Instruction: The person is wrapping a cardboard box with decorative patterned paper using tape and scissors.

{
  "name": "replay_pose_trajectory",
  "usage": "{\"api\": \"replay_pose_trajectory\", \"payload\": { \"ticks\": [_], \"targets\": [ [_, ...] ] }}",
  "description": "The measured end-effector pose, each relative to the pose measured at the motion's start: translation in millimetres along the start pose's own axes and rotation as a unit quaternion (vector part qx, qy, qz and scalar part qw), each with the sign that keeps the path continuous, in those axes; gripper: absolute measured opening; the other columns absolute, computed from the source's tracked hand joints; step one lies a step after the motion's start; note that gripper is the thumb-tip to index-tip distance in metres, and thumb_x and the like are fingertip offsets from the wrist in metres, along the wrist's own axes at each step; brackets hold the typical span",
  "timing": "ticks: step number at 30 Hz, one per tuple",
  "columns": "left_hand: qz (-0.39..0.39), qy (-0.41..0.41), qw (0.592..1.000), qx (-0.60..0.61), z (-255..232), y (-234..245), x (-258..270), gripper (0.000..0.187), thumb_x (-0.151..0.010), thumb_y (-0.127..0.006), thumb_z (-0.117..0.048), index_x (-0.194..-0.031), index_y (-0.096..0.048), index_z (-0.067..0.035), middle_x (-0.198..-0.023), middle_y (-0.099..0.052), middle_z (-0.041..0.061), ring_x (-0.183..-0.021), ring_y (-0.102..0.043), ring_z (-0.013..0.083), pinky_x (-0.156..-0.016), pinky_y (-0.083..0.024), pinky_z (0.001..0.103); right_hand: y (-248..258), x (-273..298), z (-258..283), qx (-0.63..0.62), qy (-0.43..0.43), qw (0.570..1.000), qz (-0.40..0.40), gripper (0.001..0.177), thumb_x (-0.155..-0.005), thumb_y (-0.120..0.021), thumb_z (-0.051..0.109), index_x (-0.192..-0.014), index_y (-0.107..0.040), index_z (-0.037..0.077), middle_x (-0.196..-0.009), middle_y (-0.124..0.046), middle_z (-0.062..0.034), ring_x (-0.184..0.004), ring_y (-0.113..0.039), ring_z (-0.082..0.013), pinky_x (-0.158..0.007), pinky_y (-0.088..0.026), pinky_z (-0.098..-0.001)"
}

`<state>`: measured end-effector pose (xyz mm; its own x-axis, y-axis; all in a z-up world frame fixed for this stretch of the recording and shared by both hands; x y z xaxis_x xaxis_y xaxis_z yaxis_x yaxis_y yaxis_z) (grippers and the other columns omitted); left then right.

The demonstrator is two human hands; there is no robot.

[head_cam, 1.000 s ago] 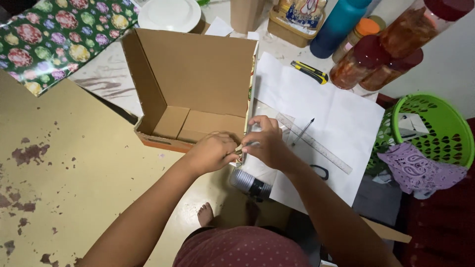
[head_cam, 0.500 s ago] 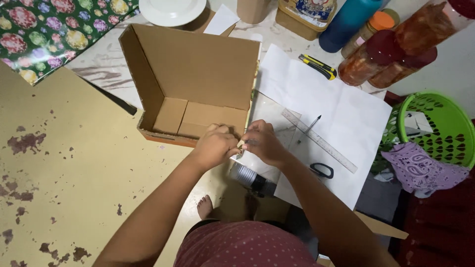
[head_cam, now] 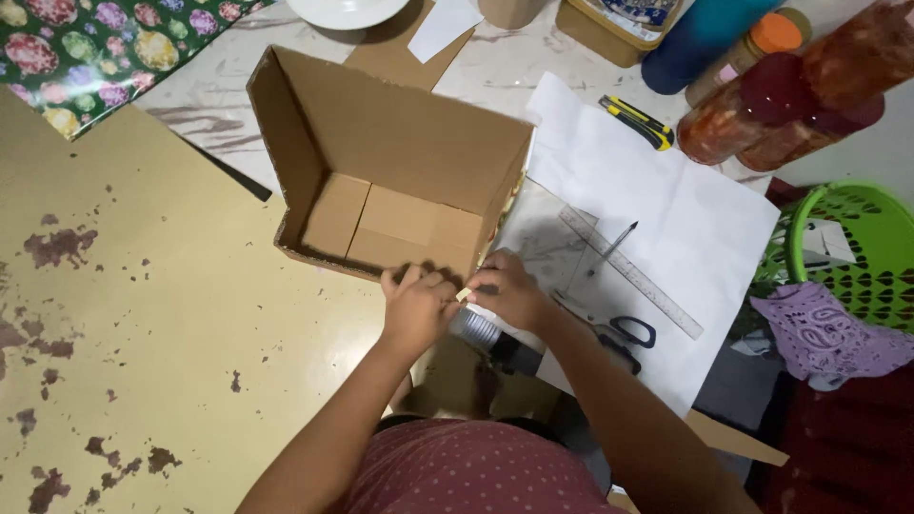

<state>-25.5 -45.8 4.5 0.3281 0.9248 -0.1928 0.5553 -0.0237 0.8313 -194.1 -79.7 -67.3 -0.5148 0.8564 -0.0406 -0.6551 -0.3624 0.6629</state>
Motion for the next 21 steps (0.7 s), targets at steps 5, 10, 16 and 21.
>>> {"api": "replay_pose_trajectory", "payload": {
  "ticks": [5,10,16,21],
  "targets": [
    [-0.026,0.038,0.999,0.019,8.9,-8.3,13.8,0.014,-0.074,-0.082,-0.025,-0.084,-0.074,-0.018,-0.093,-0.067,-0.001,-0.107,-0.058,0.0242,-0.107,-0.025,0.062,-5.3,3.7,15.2,0.014,-0.002,0.999,-0.050,0.019,-0.075,-0.085,0.024,-0.089,-0.077,0.014,-0.104,-0.061,-0.0090,-0.107,-0.055,-0.0282,-0.094,-0.044,-0.0420],
    [-0.033,0.060,0.997,0.042,10.9,-12.1,17.9,0.024,-0.076,-0.081,-0.025,-0.097,-0.073,-0.017,-0.100,-0.068,0.000,-0.110,-0.057,0.0255,-0.109,-0.020,0.064,-10.4,4.1,21.5,0.018,-0.008,0.998,-0.062,0.016,-0.076,-0.084,0.021,-0.086,-0.075,0.013,-0.097,-0.063,-0.0058,-0.102,-0.057,-0.0271,-0.089,-0.045,-0.0423],
    [-0.065,0.053,0.996,0.040,11.7,-26.9,26.1,0.033,-0.079,-0.079,-0.022,-0.108,-0.066,-0.012,-0.108,-0.062,0.005,-0.114,-0.057,0.0258,-0.113,-0.019,0.064,-13.8,8.9,30.3,0.011,-0.001,0.995,-0.102,0.018,-0.079,-0.077,0.017,-0.096,-0.073,0.012,-0.100,-0.066,-0.0075,-0.102,-0.059,-0.0294,-0.090,-0.046,-0.0425],
    [-0.075,0.039,0.996,0.035,7.9,-28.4,26.8,0.019,-0.082,-0.077,-0.018,-0.099,-0.068,-0.021,-0.101,-0.059,0.001,-0.108,-0.058,0.0223,-0.112,-0.023,0.063,-4.0,22.1,50.7,0.050,-0.022,0.981,-0.185,0.043,-0.077,-0.080,0.011,-0.115,-0.063,0.003,-0.107,-0.059,-0.0185,-0.102,-0.057,-0.0377,-0.086,-0.047,-0.0465]
  ]
}}
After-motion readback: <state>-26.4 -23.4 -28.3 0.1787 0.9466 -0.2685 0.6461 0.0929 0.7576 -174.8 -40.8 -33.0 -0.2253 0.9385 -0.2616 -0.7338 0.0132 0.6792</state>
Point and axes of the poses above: each hand's wrist, its own x-axis away from the middle knuckle, its own y-axis out of the back of the hand, z = x × y, the point moved 7 cm from there along -x, towards the middle knuckle
